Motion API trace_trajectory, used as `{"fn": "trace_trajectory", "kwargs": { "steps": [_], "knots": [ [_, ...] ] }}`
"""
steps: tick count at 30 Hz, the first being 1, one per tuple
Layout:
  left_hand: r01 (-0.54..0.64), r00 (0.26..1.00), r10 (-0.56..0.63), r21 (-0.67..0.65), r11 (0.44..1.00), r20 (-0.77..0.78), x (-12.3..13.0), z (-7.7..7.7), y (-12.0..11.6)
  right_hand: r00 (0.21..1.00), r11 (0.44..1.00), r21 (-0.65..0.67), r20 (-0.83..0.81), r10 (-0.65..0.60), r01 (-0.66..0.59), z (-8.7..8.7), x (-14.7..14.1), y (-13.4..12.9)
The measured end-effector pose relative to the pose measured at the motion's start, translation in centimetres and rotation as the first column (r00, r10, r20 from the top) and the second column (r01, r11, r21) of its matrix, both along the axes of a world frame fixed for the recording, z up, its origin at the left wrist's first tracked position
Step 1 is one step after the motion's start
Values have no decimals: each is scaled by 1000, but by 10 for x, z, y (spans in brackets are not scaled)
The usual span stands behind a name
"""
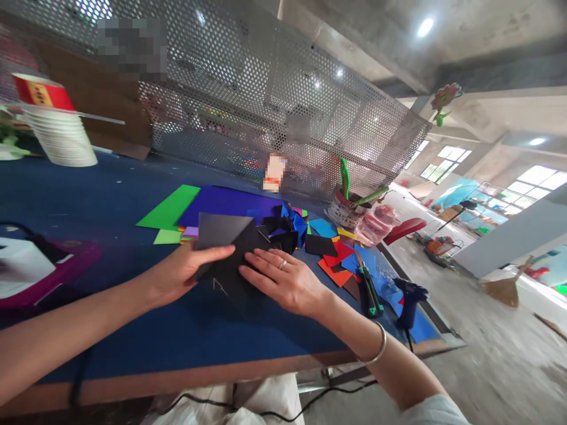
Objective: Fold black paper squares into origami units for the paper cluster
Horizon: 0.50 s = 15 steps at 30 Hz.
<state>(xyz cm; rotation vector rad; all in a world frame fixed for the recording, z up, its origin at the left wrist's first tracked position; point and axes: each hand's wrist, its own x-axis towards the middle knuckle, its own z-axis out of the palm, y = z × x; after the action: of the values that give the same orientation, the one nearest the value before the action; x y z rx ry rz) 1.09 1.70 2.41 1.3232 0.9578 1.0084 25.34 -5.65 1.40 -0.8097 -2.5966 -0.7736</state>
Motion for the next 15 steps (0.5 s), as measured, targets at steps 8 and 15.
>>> {"fn": "trace_trajectory", "kwargs": {
  "steps": [8,15],
  "knots": [
    [-134,991,134,34,990,2,-7,-14,29,886,932,-169,-297,-357,319,3,79,8],
    [-135,989,137,56,989,-46,-18,-5,44,736,704,-446,-134,-664,553,-26,129,10]
  ]
}}
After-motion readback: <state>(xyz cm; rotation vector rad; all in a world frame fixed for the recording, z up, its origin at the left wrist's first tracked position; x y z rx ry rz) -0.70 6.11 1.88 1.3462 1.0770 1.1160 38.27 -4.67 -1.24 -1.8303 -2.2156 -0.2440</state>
